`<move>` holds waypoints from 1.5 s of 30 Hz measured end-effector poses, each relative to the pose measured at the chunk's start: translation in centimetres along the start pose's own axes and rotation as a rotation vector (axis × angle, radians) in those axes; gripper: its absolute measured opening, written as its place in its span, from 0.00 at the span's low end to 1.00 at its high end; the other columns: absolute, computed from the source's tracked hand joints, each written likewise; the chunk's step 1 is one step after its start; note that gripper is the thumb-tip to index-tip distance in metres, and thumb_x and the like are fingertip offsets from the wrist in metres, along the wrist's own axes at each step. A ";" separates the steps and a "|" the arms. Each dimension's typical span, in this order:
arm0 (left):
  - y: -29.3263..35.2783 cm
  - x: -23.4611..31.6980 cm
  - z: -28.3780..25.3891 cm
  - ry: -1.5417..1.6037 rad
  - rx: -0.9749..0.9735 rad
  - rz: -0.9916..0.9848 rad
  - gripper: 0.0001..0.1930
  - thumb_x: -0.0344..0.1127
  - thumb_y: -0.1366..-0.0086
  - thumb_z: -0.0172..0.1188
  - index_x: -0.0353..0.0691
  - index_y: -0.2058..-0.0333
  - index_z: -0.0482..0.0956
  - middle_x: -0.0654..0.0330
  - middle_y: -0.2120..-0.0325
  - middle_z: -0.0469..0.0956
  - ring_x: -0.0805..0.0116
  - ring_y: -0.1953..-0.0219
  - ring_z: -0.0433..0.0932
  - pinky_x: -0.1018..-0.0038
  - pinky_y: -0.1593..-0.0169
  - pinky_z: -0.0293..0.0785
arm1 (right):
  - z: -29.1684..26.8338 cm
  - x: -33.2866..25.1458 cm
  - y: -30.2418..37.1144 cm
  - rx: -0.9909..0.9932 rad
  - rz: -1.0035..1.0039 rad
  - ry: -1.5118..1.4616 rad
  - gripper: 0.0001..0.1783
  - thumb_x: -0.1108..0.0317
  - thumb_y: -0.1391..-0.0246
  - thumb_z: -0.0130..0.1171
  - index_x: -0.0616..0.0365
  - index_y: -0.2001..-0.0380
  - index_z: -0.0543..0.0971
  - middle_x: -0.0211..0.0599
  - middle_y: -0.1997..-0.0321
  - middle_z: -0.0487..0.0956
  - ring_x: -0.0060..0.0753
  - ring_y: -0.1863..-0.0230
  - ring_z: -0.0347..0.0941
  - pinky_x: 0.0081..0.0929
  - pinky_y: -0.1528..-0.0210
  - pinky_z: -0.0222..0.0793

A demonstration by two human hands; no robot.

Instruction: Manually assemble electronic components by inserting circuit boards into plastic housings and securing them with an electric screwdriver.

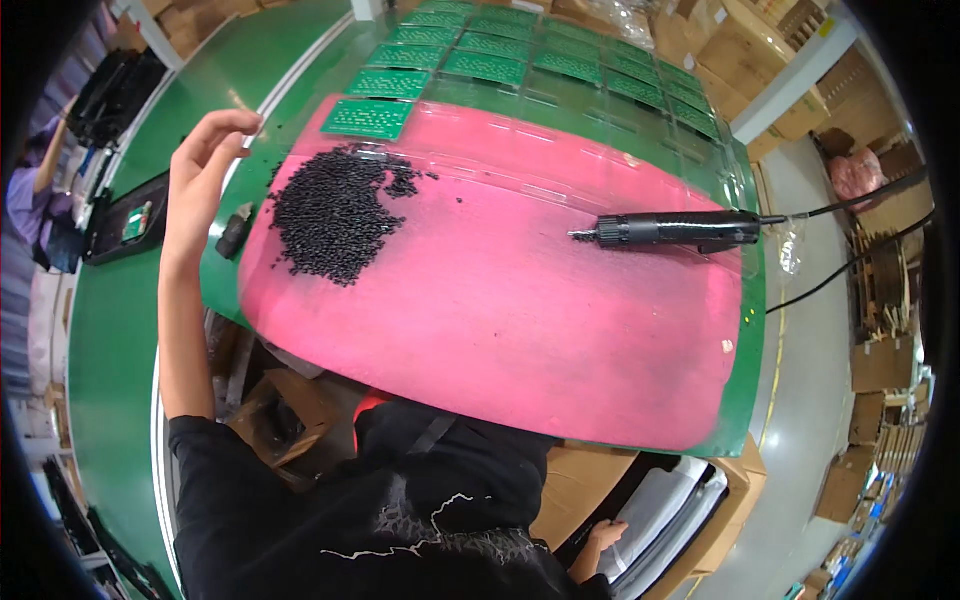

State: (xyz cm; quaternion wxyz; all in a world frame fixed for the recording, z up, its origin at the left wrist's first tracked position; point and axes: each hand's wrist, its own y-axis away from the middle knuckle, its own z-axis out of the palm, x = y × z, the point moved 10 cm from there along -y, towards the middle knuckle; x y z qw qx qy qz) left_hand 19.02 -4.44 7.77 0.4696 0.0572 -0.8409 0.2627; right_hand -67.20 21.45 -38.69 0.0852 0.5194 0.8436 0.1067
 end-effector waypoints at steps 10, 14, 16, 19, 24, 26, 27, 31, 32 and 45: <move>2.9 13.7 15.7 -0.243 -0.436 0.681 0.29 0.59 0.37 0.53 0.33 0.56 0.72 0.53 0.56 0.74 0.55 0.51 0.69 0.60 0.42 0.60 | -36.1 -3.9 6.5 0.498 -0.109 -0.381 0.20 0.59 0.36 0.52 0.69 0.56 0.75 0.50 0.60 0.80 0.42 0.60 0.74 0.34 0.51 0.69; 3.6 14.0 15.5 0.146 -0.324 0.865 0.54 0.85 0.58 0.44 0.35 0.53 0.59 0.47 0.58 0.69 0.57 0.54 0.66 0.60 0.45 0.59 | -40.1 -8.1 5.5 0.041 -0.334 -1.327 0.19 0.62 0.39 0.55 0.63 0.50 0.72 0.38 0.51 0.76 0.32 0.52 0.72 0.31 0.45 0.64; 4.1 13.9 16.5 0.221 -0.405 0.928 0.44 0.77 0.49 0.54 0.39 0.59 0.54 0.46 0.60 0.65 0.60 0.58 0.62 0.63 0.49 0.59 | -41.3 -14.2 10.9 -0.001 -0.368 -1.469 0.14 0.71 0.43 0.54 0.61 0.54 0.73 0.34 0.55 0.77 0.27 0.59 0.75 0.22 0.53 0.69; 5.0 14.1 19.0 0.179 -0.524 0.787 0.16 0.32 0.47 0.49 0.39 0.62 0.53 0.47 0.59 0.58 0.63 0.61 0.56 0.63 0.51 0.59 | -38.7 -20.8 15.7 -0.188 -0.376 -1.337 0.09 0.75 0.45 0.55 0.57 0.59 0.73 0.25 0.67 0.76 0.16 0.77 0.72 0.11 0.73 0.71; 5.1 11.1 22.9 0.173 -0.719 0.454 0.16 0.27 0.43 0.53 0.37 0.61 0.54 0.50 0.62 0.64 0.60 0.62 0.66 0.65 0.53 0.67 | -29.5 -30.6 22.0 -0.676 -0.297 -1.342 0.07 0.72 0.38 0.52 0.61 0.58 0.70 0.34 0.63 0.77 0.24 0.69 0.77 0.29 0.66 0.83; 5.4 8.5 24.0 0.087 -0.873 0.206 0.24 0.40 0.43 0.63 0.37 0.55 0.62 0.55 0.59 0.68 0.61 0.58 0.68 0.67 0.50 0.67 | -27.6 -33.3 24.5 -0.839 -0.343 -1.257 0.07 0.72 0.36 0.50 0.63 0.58 0.70 0.40 0.55 0.78 0.31 0.61 0.78 0.37 0.60 0.82; 5.7 8.5 24.3 0.014 -0.948 0.231 0.24 0.40 0.45 0.65 0.37 0.55 0.65 0.55 0.59 0.71 0.59 0.58 0.71 0.66 0.51 0.69 | -27.2 -34.1 25.4 -0.843 -0.386 -1.223 0.09 0.70 0.36 0.50 0.65 0.57 0.70 0.42 0.57 0.79 0.32 0.62 0.80 0.34 0.62 0.82; 4.5 7.1 23.0 -0.184 -0.848 0.352 0.15 0.32 0.46 0.64 0.34 0.60 0.75 0.52 0.64 0.76 0.50 0.59 0.77 0.63 0.55 0.73 | -25.5 -34.9 28.2 -1.203 -0.546 -0.591 0.10 0.72 0.37 0.50 0.66 0.56 0.71 0.42 0.67 0.81 0.31 0.70 0.80 0.24 0.67 0.78; 3.7 6.7 22.4 -0.204 -0.794 0.356 0.13 0.30 0.45 0.63 0.34 0.61 0.75 0.52 0.65 0.77 0.49 0.60 0.77 0.63 0.56 0.73 | -26.2 -35.7 28.4 -1.208 -0.543 -0.582 0.10 0.72 0.37 0.50 0.66 0.56 0.71 0.42 0.67 0.81 0.31 0.70 0.80 0.24 0.67 0.78; 3.2 7.3 20.8 -0.215 -0.487 0.594 0.12 0.24 0.47 0.59 0.33 0.62 0.75 0.53 0.68 0.73 0.53 0.62 0.73 0.61 0.57 0.71 | -37.6 -59.5 41.9 0.362 -2.239 -0.396 0.23 0.60 0.52 0.62 0.61 0.62 0.63 0.50 0.58 0.62 0.50 0.54 0.58 0.41 0.49 0.56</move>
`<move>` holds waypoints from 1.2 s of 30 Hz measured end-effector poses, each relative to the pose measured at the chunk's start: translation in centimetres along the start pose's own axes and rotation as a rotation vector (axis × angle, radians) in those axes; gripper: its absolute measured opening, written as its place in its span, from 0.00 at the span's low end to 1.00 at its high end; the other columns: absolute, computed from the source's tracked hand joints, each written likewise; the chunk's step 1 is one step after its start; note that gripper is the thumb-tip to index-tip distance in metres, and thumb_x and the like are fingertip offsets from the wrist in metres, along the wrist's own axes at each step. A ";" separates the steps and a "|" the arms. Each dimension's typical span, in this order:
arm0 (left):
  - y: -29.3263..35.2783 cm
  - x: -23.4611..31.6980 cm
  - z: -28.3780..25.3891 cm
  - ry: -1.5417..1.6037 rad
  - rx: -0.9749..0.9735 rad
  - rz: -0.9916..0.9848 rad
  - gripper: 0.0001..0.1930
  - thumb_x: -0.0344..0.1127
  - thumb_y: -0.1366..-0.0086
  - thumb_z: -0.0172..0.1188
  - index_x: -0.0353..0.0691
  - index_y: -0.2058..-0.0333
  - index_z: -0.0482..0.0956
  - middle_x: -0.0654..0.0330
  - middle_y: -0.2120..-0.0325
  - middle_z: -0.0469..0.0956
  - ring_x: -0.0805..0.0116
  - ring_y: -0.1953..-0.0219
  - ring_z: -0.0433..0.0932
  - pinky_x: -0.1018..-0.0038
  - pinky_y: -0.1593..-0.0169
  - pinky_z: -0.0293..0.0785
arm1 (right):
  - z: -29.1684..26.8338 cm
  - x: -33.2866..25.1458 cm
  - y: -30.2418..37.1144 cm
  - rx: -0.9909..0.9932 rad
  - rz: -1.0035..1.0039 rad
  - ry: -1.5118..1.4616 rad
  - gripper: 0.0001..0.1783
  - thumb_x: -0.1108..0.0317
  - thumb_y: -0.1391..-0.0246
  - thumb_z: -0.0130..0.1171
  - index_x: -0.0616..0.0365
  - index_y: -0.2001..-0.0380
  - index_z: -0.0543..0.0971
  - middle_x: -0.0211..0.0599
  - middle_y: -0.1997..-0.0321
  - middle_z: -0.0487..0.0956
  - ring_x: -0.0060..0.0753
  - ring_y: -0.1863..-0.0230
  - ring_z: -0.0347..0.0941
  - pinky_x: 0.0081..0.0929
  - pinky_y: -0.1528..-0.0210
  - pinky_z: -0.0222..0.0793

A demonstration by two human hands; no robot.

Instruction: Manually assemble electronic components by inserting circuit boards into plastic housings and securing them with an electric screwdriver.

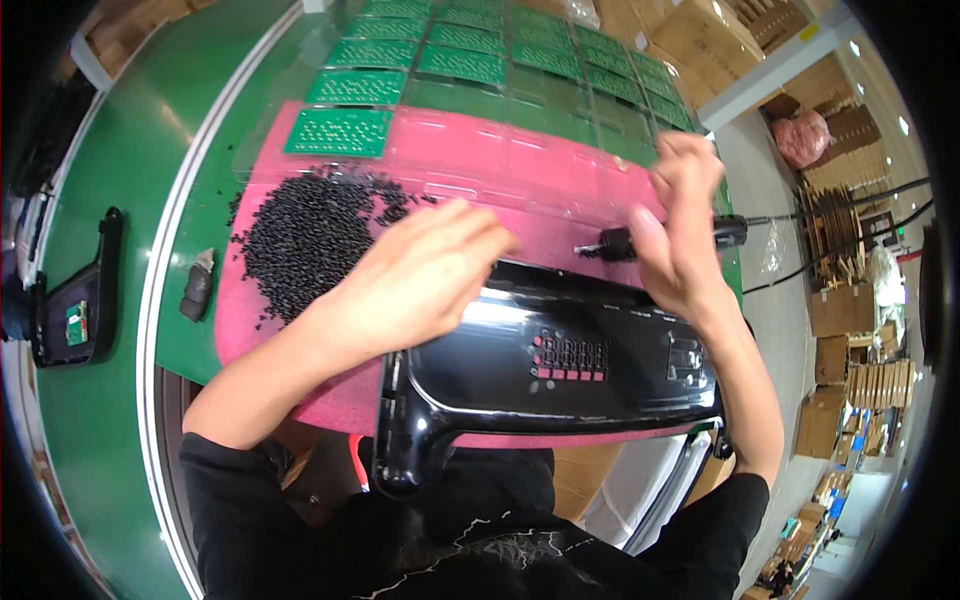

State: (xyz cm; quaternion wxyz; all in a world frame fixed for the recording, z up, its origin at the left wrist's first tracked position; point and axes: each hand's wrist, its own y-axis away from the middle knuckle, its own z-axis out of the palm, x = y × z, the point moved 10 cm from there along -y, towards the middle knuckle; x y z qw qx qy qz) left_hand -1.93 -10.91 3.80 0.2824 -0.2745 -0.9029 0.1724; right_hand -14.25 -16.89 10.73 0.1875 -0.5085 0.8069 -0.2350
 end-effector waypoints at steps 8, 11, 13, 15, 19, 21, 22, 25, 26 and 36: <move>0.3 -0.3 0.3 0.099 -0.001 -0.025 0.10 0.33 0.43 0.61 0.36 0.64 0.75 0.56 0.69 0.75 0.56 0.62 0.76 0.64 0.58 0.72 | 14.6 5.7 -9.7 -0.276 0.129 -0.031 0.19 0.69 0.50 0.58 0.60 0.55 0.66 0.47 0.53 0.70 0.50 0.49 0.67 0.43 0.49 0.66; 0.2 0.3 0.2 -0.039 0.028 -0.029 0.07 0.30 0.47 0.59 0.37 0.68 0.74 0.57 0.72 0.73 0.60 0.66 0.76 0.65 0.63 0.69 | 17.3 7.1 -11.2 -0.149 0.069 0.105 0.27 0.68 0.50 0.59 0.59 0.46 0.65 0.49 0.47 0.71 0.50 0.42 0.65 0.43 0.42 0.63; 0.3 0.9 -0.1 -0.111 0.024 -0.017 0.09 0.30 0.51 0.60 0.37 0.68 0.74 0.57 0.72 0.73 0.60 0.68 0.75 0.65 0.64 0.67 | 18.3 7.6 -12.1 -0.077 0.032 0.158 0.32 0.67 0.51 0.60 0.59 0.42 0.64 0.50 0.45 0.71 0.50 0.40 0.64 0.43 0.38 0.61; 0.3 1.0 -0.3 -0.134 0.032 -0.029 0.10 0.30 0.52 0.60 0.37 0.68 0.74 0.58 0.72 0.73 0.60 0.68 0.75 0.65 0.64 0.67 | 20.4 9.1 -12.3 -0.229 0.175 0.159 0.41 0.66 0.53 0.62 0.58 0.37 0.58 0.52 0.43 0.71 0.49 0.37 0.62 0.45 0.36 0.57; 0.3 1.1 -1.0 -0.187 0.064 -0.042 0.12 0.29 0.53 0.59 0.37 0.67 0.74 0.57 0.71 0.73 0.59 0.66 0.74 0.64 0.63 0.66 | 18.1 8.5 -13.0 -0.192 0.227 0.153 0.45 0.64 0.55 0.64 0.58 0.35 0.55 0.53 0.45 0.71 0.51 0.39 0.64 0.46 0.36 0.57; 0.2 0.6 -1.4 -0.205 0.054 -0.063 0.11 0.29 0.53 0.59 0.38 0.67 0.74 0.57 0.71 0.73 0.58 0.63 0.73 0.63 0.61 0.66 | 13.0 7.8 -13.3 0.117 0.214 -0.049 0.49 0.64 0.56 0.66 0.57 0.34 0.51 0.53 0.48 0.72 0.49 0.43 0.69 0.46 0.39 0.61; 0.1 -0.2 -1.4 -0.178 0.009 -0.097 0.13 0.30 0.51 0.60 0.37 0.65 0.74 0.56 0.69 0.74 0.57 0.62 0.73 0.63 0.59 0.68 | 11.9 7.5 -13.0 0.112 0.226 -0.041 0.49 0.64 0.56 0.66 0.57 0.34 0.51 0.53 0.48 0.72 0.49 0.43 0.69 0.46 0.39 0.61; 0.4 -2.1 -3.6 -0.032 0.102 -0.239 0.23 0.33 0.49 0.66 0.35 0.54 0.72 0.51 0.60 0.74 0.54 0.55 0.73 0.63 0.49 0.70 | 6.1 5.0 -9.9 0.306 0.381 -0.767 0.50 0.72 0.56 0.65 0.54 0.33 0.48 0.49 0.46 0.70 0.38 0.48 0.72 0.34 0.48 0.72; 0.6 -3.0 -4.3 -0.047 0.165 -0.302 0.32 0.35 0.49 0.69 0.34 0.46 0.67 0.50 0.54 0.73 0.55 0.50 0.73 0.64 0.45 0.70 | 4.7 3.2 -9.0 0.259 0.459 -0.987 0.51 0.74 0.55 0.66 0.49 0.32 0.48 0.49 0.43 0.67 0.42 0.43 0.69 0.39 0.45 0.70; -0.3 -0.5 -4.5 0.514 0.287 -0.164 0.34 0.28 0.57 0.73 0.35 0.47 0.74 0.56 0.56 0.76 0.67 0.54 0.75 0.74 0.54 0.75 | -1.5 -1.5 3.6 0.187 0.565 -0.959 0.39 0.80 0.55 0.65 0.65 0.39 0.61 0.42 0.50 0.74 0.29 0.48 0.72 0.25 0.45 0.68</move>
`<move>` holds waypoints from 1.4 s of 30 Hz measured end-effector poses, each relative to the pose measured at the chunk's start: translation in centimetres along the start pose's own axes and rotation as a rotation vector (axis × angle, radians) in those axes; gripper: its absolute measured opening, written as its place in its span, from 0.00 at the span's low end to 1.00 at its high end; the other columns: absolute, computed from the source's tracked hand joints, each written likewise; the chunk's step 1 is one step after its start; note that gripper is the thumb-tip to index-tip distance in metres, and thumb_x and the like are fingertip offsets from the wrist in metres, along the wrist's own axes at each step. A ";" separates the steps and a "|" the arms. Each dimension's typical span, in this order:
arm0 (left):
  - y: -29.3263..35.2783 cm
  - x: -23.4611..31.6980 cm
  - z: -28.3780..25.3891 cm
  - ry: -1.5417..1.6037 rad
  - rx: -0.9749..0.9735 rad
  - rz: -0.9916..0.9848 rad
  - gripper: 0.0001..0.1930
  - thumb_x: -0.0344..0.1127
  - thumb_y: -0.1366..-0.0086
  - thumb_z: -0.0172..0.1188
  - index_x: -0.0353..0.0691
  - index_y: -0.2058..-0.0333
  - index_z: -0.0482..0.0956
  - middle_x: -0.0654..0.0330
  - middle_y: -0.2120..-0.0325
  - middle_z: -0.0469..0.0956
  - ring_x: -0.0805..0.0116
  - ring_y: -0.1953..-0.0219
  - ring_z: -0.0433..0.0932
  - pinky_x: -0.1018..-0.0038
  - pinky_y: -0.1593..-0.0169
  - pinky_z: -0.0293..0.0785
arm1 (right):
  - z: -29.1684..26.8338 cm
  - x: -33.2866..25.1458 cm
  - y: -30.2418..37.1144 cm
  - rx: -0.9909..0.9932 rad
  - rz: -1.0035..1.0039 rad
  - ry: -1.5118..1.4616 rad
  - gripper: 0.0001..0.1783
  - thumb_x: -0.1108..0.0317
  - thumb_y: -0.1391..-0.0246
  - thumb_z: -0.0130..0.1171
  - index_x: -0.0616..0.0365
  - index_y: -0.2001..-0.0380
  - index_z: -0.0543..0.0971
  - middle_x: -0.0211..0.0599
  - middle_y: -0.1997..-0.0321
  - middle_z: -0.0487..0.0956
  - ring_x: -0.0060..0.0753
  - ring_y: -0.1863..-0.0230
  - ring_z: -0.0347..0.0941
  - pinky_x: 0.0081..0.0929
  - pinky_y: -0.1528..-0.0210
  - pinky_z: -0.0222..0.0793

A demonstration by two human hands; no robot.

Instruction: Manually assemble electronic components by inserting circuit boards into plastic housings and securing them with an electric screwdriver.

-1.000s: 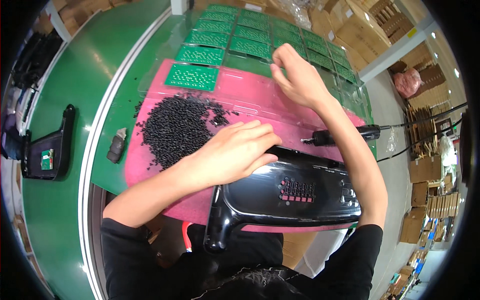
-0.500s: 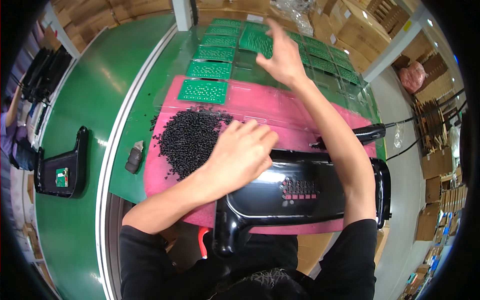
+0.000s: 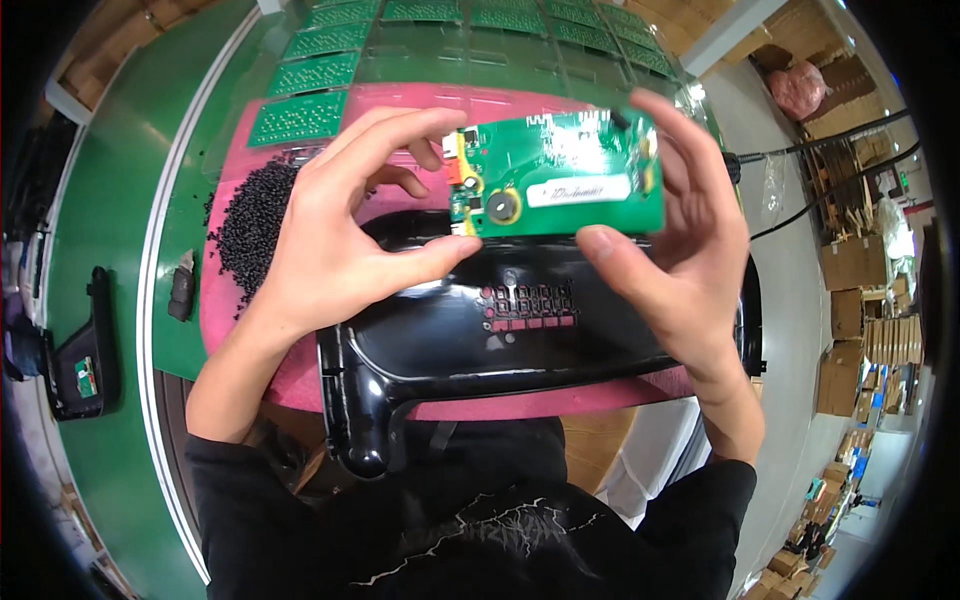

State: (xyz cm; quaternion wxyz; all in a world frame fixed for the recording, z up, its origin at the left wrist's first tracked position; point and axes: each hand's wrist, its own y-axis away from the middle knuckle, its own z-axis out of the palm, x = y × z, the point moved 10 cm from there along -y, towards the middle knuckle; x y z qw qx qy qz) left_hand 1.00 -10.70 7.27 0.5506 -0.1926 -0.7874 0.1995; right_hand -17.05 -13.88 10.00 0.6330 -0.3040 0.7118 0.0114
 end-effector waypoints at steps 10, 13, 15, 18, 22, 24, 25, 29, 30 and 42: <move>3.5 2.9 6.9 -0.030 -0.588 0.227 0.30 0.35 0.64 0.78 0.33 0.58 0.80 0.54 0.66 0.80 0.58 0.67 0.79 0.69 0.64 0.77 | -2.7 4.7 10.5 -0.194 0.523 0.134 0.09 0.79 0.52 0.53 0.66 0.66 0.78 0.28 0.83 0.77 0.12 0.82 0.70 0.14 0.76 0.64; 3.5 2.7 7.2 -0.019 -0.617 0.206 0.29 0.36 0.64 0.78 0.33 0.60 0.80 0.55 0.67 0.80 0.59 0.68 0.80 0.70 0.65 0.77 | -2.7 4.5 11.2 -0.331 0.492 0.210 0.16 0.74 0.57 0.66 0.64 0.62 0.77 0.30 0.78 0.79 0.18 0.78 0.73 0.17 0.73 0.67; 3.5 2.3 7.2 -0.022 -0.619 0.190 0.29 0.36 0.64 0.78 0.32 0.60 0.80 0.55 0.68 0.80 0.59 0.69 0.80 0.70 0.66 0.77 | -2.6 4.9 10.9 -0.319 0.450 0.215 0.21 0.71 0.61 0.70 0.63 0.61 0.77 0.32 0.73 0.79 0.21 0.74 0.74 0.18 0.71 0.67; 3.3 1.5 6.9 -0.122 -0.595 0.170 0.29 0.37 0.65 0.77 0.32 0.61 0.80 0.55 0.69 0.80 0.60 0.69 0.80 0.72 0.67 0.77 | -2.8 5.8 10.3 -0.314 0.346 0.269 0.31 0.66 0.71 0.78 0.61 0.60 0.76 0.36 0.63 0.79 0.24 0.67 0.75 0.20 0.65 0.68; 3.3 -0.4 6.7 -0.257 -0.624 -0.026 0.28 0.38 0.62 0.76 0.34 0.59 0.79 0.57 0.65 0.79 0.63 0.71 0.79 0.72 0.70 0.77 | -3.6 6.0 8.3 -0.265 0.178 0.376 0.32 0.68 0.74 0.77 0.61 0.60 0.77 0.40 0.60 0.79 0.36 0.59 0.76 0.28 0.55 0.70; 3.4 -1.0 6.7 -0.311 -0.615 -0.076 0.28 0.38 0.62 0.76 0.35 0.59 0.79 0.58 0.65 0.79 0.62 0.71 0.79 0.71 0.69 0.76 | -3.1 6.4 7.4 -0.254 0.094 0.409 0.29 0.71 0.71 0.74 0.62 0.60 0.77 0.41 0.58 0.79 0.43 0.54 0.75 0.34 0.49 0.69; 3.4 -1.6 6.5 -0.362 -0.608 -0.123 0.28 0.38 0.62 0.76 0.36 0.59 0.78 0.58 0.64 0.78 0.61 0.71 0.79 0.70 0.69 0.76 | -2.9 6.8 7.2 -0.257 0.093 0.407 0.29 0.71 0.71 0.74 0.62 0.60 0.77 0.41 0.58 0.79 0.43 0.54 0.75 0.34 0.49 0.69; 3.3 -1.0 6.6 -0.414 -0.552 -0.022 0.29 0.37 0.62 0.76 0.36 0.58 0.78 0.58 0.64 0.77 0.58 0.68 0.78 0.69 0.66 0.76 | -3.0 7.3 7.1 -0.237 0.084 0.472 0.30 0.72 0.74 0.73 0.62 0.59 0.77 0.41 0.53 0.77 0.41 0.50 0.73 0.32 0.49 0.68; 3.3 -1.1 6.7 -0.437 -0.557 -0.039 0.29 0.37 0.63 0.75 0.36 0.58 0.78 0.58 0.63 0.76 0.57 0.67 0.78 0.68 0.65 0.76 | -3.0 7.3 7.1 -0.230 0.083 0.484 0.30 0.73 0.74 0.73 0.62 0.59 0.77 0.41 0.53 0.77 0.41 0.50 0.73 0.32 0.49 0.68; 3.5 -1.6 7.1 -0.511 -0.573 -0.089 0.30 0.38 0.64 0.75 0.36 0.59 0.77 0.57 0.60 0.74 0.56 0.61 0.78 0.67 0.60 0.76 | -2.6 7.1 6.9 -0.220 0.052 0.551 0.30 0.75 0.75 0.72 0.62 0.59 0.78 0.43 0.54 0.77 0.44 0.52 0.73 0.34 0.48 0.69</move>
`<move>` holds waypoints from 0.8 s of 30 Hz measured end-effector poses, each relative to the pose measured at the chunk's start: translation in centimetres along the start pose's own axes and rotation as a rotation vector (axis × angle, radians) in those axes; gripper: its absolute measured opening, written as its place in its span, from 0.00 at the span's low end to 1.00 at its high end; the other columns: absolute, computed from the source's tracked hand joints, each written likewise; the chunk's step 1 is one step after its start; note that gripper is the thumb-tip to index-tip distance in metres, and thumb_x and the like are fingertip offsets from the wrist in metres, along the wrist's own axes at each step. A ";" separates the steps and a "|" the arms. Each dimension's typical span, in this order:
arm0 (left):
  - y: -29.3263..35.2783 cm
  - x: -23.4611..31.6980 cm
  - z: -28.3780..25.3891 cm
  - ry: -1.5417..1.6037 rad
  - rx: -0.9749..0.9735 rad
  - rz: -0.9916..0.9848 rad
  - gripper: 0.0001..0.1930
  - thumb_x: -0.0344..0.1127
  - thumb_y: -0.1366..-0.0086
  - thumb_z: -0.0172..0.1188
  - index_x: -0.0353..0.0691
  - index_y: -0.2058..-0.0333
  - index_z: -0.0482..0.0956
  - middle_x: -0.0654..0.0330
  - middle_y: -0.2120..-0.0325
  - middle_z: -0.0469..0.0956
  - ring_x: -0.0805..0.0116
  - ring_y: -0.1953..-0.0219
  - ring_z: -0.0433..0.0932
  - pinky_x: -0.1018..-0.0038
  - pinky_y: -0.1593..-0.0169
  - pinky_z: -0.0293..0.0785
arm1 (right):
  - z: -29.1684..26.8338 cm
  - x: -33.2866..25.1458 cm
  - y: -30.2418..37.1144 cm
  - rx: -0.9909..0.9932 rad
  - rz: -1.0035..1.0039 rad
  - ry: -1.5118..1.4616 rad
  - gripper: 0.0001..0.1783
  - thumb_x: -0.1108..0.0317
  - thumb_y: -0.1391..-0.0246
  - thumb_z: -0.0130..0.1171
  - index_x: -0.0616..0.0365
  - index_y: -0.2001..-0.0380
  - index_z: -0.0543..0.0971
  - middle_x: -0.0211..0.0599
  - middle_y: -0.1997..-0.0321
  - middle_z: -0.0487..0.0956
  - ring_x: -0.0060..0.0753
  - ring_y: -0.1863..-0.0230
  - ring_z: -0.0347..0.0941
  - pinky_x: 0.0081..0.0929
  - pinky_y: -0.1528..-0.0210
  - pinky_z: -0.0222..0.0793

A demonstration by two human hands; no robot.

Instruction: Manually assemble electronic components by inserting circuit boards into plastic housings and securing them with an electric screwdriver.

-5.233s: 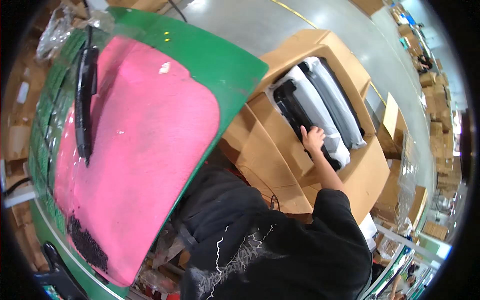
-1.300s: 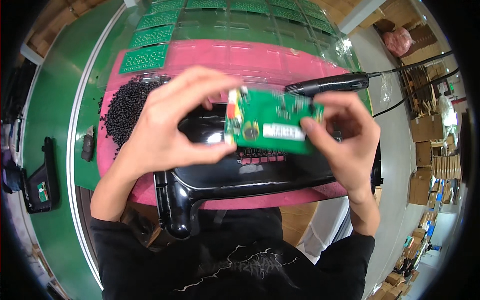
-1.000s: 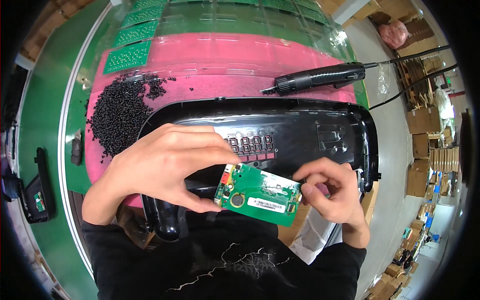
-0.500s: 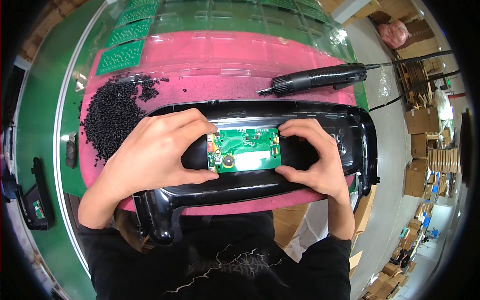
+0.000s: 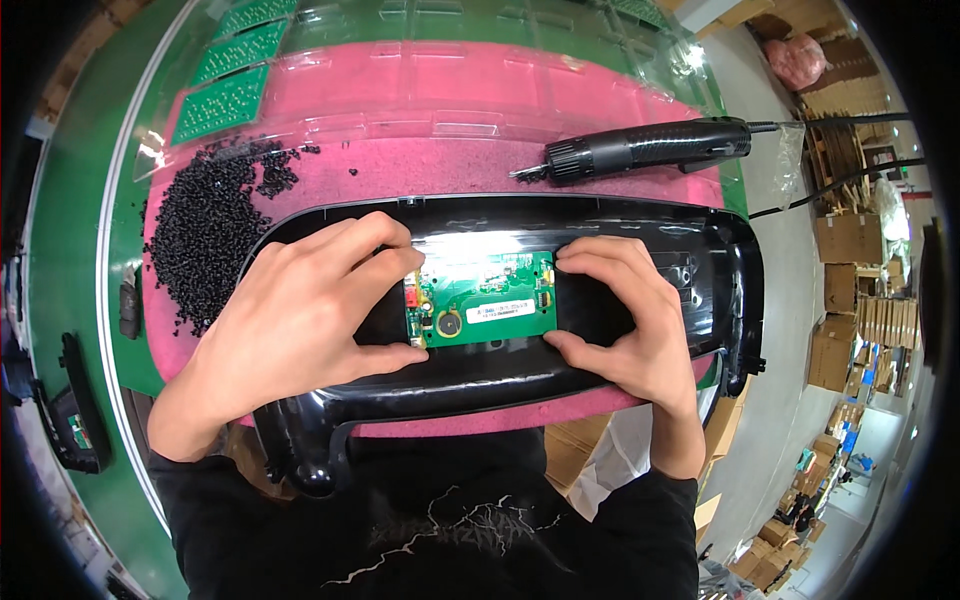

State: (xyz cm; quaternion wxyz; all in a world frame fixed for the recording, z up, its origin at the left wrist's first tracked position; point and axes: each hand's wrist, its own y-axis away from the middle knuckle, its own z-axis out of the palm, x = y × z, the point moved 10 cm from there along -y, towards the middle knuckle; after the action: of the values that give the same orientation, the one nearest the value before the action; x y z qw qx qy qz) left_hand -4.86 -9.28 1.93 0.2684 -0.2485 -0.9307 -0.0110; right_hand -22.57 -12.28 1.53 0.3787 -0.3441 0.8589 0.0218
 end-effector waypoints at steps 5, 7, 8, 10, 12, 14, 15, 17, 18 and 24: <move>0.0 0.0 0.0 -0.004 -0.002 -0.003 0.29 0.38 0.64 0.75 0.36 0.59 0.77 0.57 0.60 0.74 0.56 0.61 0.78 0.67 0.61 0.76 | 0.2 -0.1 -0.1 -0.023 0.017 -0.008 0.29 0.76 0.71 0.72 0.62 0.58 0.77 0.41 0.54 0.77 0.46 0.50 0.72 0.36 0.48 0.69; 0.0 0.1 0.0 -0.017 -0.003 0.009 0.30 0.38 0.64 0.75 0.36 0.59 0.77 0.58 0.60 0.74 0.56 0.62 0.78 0.67 0.62 0.76 | 0.1 0.0 -0.1 -0.014 0.030 -0.009 0.28 0.76 0.71 0.72 0.61 0.58 0.77 0.40 0.54 0.77 0.45 0.51 0.72 0.35 0.48 0.69; 0.0 0.1 -0.1 -0.016 -0.001 0.006 0.30 0.38 0.64 0.75 0.36 0.59 0.77 0.58 0.60 0.74 0.56 0.62 0.78 0.67 0.62 0.76 | 0.2 0.0 -0.1 -0.018 0.028 -0.009 0.28 0.76 0.71 0.72 0.61 0.58 0.77 0.40 0.54 0.77 0.45 0.51 0.72 0.35 0.48 0.69; -0.1 0.2 0.1 -0.021 -0.024 0.020 0.30 0.38 0.64 0.75 0.36 0.60 0.77 0.58 0.60 0.74 0.57 0.63 0.78 0.68 0.64 0.76 | 0.2 0.2 0.0 -0.011 0.036 0.007 0.28 0.76 0.71 0.71 0.61 0.59 0.78 0.40 0.54 0.77 0.45 0.51 0.72 0.35 0.48 0.69; 0.0 0.2 -0.1 -0.027 -0.003 0.034 0.30 0.38 0.65 0.75 0.36 0.60 0.77 0.58 0.60 0.74 0.57 0.64 0.78 0.68 0.65 0.76 | 0.2 0.2 0.0 -0.013 0.036 0.011 0.28 0.76 0.71 0.71 0.61 0.59 0.78 0.40 0.54 0.77 0.45 0.51 0.72 0.35 0.48 0.69; 0.0 0.3 -0.2 -0.034 0.019 0.047 0.30 0.38 0.65 0.75 0.36 0.60 0.77 0.58 0.61 0.74 0.58 0.65 0.78 0.69 0.66 0.76 | 0.3 0.1 -0.1 -0.014 0.036 0.017 0.28 0.76 0.72 0.71 0.61 0.59 0.78 0.40 0.54 0.77 0.45 0.51 0.72 0.34 0.49 0.69; 0.0 0.3 -0.1 -0.034 0.014 0.049 0.30 0.38 0.64 0.75 0.36 0.59 0.77 0.59 0.61 0.74 0.59 0.65 0.78 0.69 0.67 0.75 | 0.3 0.2 -0.1 -0.012 0.046 0.013 0.28 0.76 0.72 0.71 0.60 0.59 0.78 0.40 0.54 0.77 0.45 0.51 0.72 0.35 0.49 0.69; 0.1 0.3 -0.2 -0.038 0.012 0.042 0.30 0.38 0.64 0.75 0.36 0.59 0.77 0.59 0.62 0.74 0.60 0.65 0.78 0.70 0.69 0.75 | 0.3 0.1 -0.2 -0.014 0.049 0.006 0.29 0.76 0.72 0.71 0.60 0.59 0.78 0.40 0.54 0.77 0.45 0.51 0.72 0.35 0.49 0.69; 0.1 0.3 -0.2 -0.046 0.000 0.037 0.30 0.38 0.64 0.75 0.37 0.59 0.77 0.60 0.62 0.73 0.61 0.66 0.78 0.70 0.70 0.74 | 0.3 0.1 -0.2 -0.011 0.052 0.010 0.29 0.76 0.73 0.72 0.60 0.59 0.78 0.40 0.54 0.77 0.45 0.51 0.72 0.35 0.49 0.69; 0.3 0.3 0.0 -0.089 -0.021 0.053 0.29 0.40 0.61 0.74 0.38 0.58 0.76 0.62 0.61 0.73 0.64 0.64 0.78 0.73 0.72 0.73 | 0.4 -0.1 -0.2 -0.019 0.069 0.020 0.30 0.77 0.73 0.72 0.61 0.59 0.77 0.42 0.54 0.76 0.46 0.52 0.72 0.36 0.48 0.68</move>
State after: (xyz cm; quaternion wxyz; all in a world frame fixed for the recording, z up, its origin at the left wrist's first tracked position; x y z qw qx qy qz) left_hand -4.92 -8.91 2.06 0.2242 -0.2762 -0.9346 -0.0025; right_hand -22.15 -12.26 1.29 0.3660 -0.3179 0.8737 0.0397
